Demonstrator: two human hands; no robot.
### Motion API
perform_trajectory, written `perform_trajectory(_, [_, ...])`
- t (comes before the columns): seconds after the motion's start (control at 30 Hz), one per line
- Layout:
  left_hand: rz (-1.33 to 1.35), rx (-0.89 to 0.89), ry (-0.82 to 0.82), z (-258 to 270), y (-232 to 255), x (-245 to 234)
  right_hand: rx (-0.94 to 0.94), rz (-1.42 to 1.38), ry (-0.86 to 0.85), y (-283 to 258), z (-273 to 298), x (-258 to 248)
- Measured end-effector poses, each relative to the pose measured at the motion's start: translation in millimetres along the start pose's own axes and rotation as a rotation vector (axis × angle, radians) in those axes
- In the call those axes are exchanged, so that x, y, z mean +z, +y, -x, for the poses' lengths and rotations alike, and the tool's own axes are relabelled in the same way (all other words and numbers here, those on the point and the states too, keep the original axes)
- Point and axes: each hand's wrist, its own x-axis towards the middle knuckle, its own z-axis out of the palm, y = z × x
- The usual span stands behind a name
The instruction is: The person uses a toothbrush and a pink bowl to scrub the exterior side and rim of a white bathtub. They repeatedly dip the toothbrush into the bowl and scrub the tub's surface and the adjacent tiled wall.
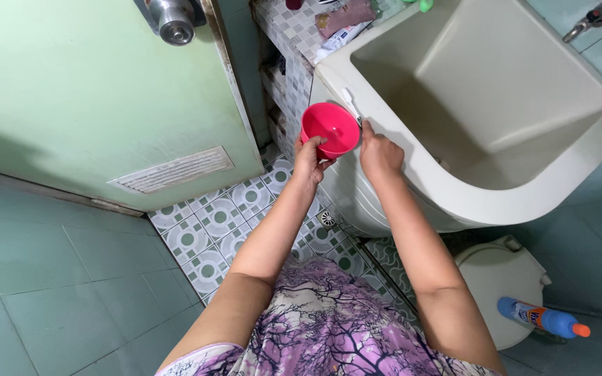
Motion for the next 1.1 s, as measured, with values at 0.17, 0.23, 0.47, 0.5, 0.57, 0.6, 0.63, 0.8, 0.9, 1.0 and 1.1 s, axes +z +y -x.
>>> perform_trajectory(0.17, [-0.008, -0.015, 0.009, 0.8, 0.5, -3.8, 0.160, 0.034, -0.034, -2.1, -6.1, -15.1])
perform_trajectory(0.23, [0.001, -0.016, 0.012, 1.3, 1.7, -4.2, 0.209, -0.009, -0.150, -6.6, -7.1, -22.4])
perform_trajectory(0.47, [-0.019, -0.018, -0.019, 4.9, 1.2, -1.6, 0.124, -0.019, -0.080, -15.9, 1.0, -25.0])
perform_trajectory(0.5, [-0.022, -0.019, -0.026, 5.5, 1.9, -1.6, 0.184, -0.017, -0.128, -12.2, -1.1, -24.0])
perform_trajectory(0.57, [-0.017, -0.013, -0.020, 7.0, 5.4, -2.6, 0.202, -0.008, -0.097, -5.9, -6.7, -20.5])
perform_trajectory(0.6, [-0.015, -0.011, -0.020, 7.4, 7.1, -2.8, 0.213, -0.003, -0.081, -3.9, -9.7, -18.0])
perform_trajectory(0.63, [-0.008, -0.013, -0.015, 7.7, 8.4, -2.9, 0.176, -0.016, -0.086, -5.2, -10.6, -14.1])
perform_trajectory(0.8, [-0.043, -0.004, -0.040, 4.6, 7.0, -3.5, 0.089, -0.084, -0.138, -25.2, 4.5, -3.5])
perform_trajectory(0.9, [-0.087, -0.096, 0.089, 1.4, 1.0, -13.0, 0.165, -0.107, -0.263, -34.0, 23.8, -17.4])
perform_trajectory(1.0, [-0.029, -0.100, -0.047, -7.9, 4.9, -26.8, 0.012, -0.177, 0.010, -41.4, 27.2, -37.5])
perform_trajectory(1.1, [-0.038, -0.096, -0.023, -19.5, 0.1, -35.8, 0.088, -0.088, -0.044, -38.1, 33.9, -45.7])
